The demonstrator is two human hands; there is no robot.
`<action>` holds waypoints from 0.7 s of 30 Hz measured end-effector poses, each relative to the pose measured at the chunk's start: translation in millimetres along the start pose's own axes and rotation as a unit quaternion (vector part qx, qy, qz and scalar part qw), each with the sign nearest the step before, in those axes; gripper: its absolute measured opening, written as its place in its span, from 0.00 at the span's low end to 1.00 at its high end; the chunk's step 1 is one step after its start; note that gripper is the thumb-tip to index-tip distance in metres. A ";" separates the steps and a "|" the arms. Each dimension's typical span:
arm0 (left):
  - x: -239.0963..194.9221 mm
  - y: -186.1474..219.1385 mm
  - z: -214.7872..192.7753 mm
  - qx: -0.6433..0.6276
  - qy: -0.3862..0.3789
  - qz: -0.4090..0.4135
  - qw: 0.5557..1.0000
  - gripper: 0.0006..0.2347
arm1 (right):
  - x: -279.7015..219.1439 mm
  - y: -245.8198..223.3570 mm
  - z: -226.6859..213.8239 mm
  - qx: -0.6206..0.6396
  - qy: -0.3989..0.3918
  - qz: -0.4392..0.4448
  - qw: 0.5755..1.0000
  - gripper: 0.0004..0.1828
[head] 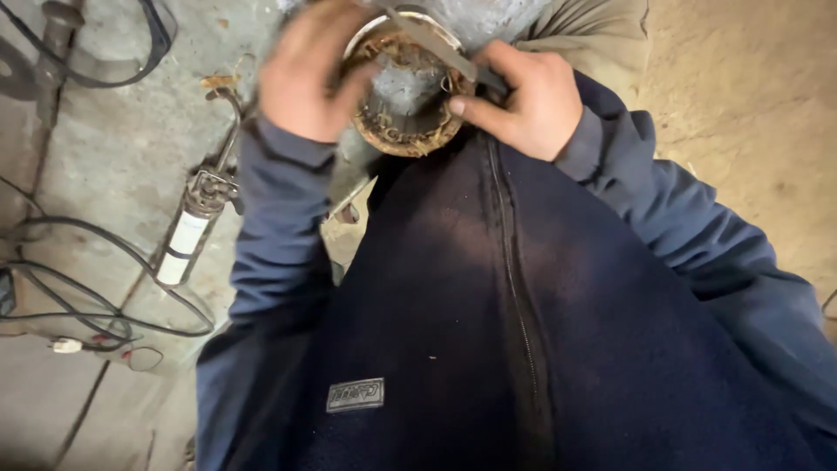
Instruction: Scraping and cleaning the surfaces of a metal motor component using a knife on a workbench.
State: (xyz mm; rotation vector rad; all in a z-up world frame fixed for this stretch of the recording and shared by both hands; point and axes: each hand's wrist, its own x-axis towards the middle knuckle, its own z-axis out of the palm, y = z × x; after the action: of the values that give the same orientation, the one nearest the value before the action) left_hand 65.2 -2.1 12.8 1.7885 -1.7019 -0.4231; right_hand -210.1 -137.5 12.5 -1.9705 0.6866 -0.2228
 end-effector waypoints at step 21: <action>-12.6 48.9 53.5 0.229 -0.035 0.001 0.973 0.04 | -18.2 25.7 -1.7 0.109 -0.026 0.053 0.992 0.10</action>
State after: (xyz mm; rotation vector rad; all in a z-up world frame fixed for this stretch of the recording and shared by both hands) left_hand -7.4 0.0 1.0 2.1109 -1.9676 -0.0932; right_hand -235.4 -137.6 -6.4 -1.7216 0.7006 -0.1736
